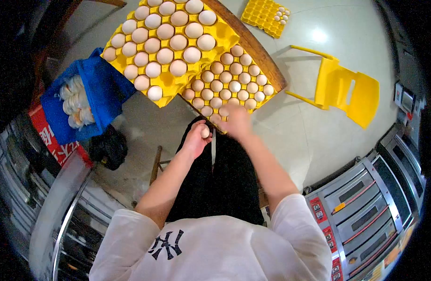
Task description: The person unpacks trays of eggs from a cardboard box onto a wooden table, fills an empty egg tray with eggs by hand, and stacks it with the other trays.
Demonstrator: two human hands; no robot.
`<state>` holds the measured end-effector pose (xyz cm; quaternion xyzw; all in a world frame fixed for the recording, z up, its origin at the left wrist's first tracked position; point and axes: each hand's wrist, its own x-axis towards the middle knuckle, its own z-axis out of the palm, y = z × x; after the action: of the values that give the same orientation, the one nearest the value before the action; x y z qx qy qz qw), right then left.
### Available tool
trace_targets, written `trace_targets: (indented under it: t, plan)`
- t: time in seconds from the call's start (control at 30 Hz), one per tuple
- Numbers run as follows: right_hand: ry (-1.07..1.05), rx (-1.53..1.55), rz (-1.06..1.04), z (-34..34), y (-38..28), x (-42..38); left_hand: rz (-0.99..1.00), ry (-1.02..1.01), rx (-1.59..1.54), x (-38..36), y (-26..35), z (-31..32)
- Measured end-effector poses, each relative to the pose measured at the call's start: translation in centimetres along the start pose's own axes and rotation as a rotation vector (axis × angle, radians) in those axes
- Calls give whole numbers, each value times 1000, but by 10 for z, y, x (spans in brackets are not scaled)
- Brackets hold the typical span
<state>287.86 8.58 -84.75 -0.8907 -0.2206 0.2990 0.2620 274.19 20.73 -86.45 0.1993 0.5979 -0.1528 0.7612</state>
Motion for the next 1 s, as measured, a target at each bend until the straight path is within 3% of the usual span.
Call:
trace_targets:
  t: [0.03,0.07,0.1,0.13,0.17,0.27,0.3,0.4,0.53,0.63,0.67,0.73,0.8,0.83,0.93,1.0]
  plan:
    - [184,-59,-43,-17,5,24,-6,-15,29,1,-1,-3]
    - [213,54,8,-26,23,50,-13,-29,58,2,-2,-7]
    - [282,-52,39,-27,39,79,-21,-69,38,2,-5,-10]
    - [445,-98,-68,-37,43,105,-19,-59,30,3,-10,-13]
    - [461,-145,-129,-37,60,127,-32,-46,57,6,-16,-17]
    - [403,-270,-27,-41,65,163,-30,-3,67,-1,-27,-20]
    - [251,-320,-21,-44,67,168,-7,-37,37,-1,-34,-25]
    - [122,-396,67,-47,71,180,17,-54,-21,-6,-41,-23]
    - [185,-429,-2,-48,72,183,60,-13,31,-23,-26,-3]
    - [121,-469,41,-48,66,193,422,104,418,-46,2,16]
    - [41,-516,75,-52,60,190,426,112,410,-48,12,19]
    - [51,-558,-16,-55,50,187,1014,257,492,-51,36,23]
    - [72,-560,13,-55,51,188,1237,451,948,-68,78,29]
    - [75,-561,12,-53,57,188,1448,506,1086,-68,97,30]
    - [176,-472,-64,-50,65,184,1436,575,1263,-66,135,35]
    - [253,-152,263,-64,50,173,1410,609,1352,-64,147,38]
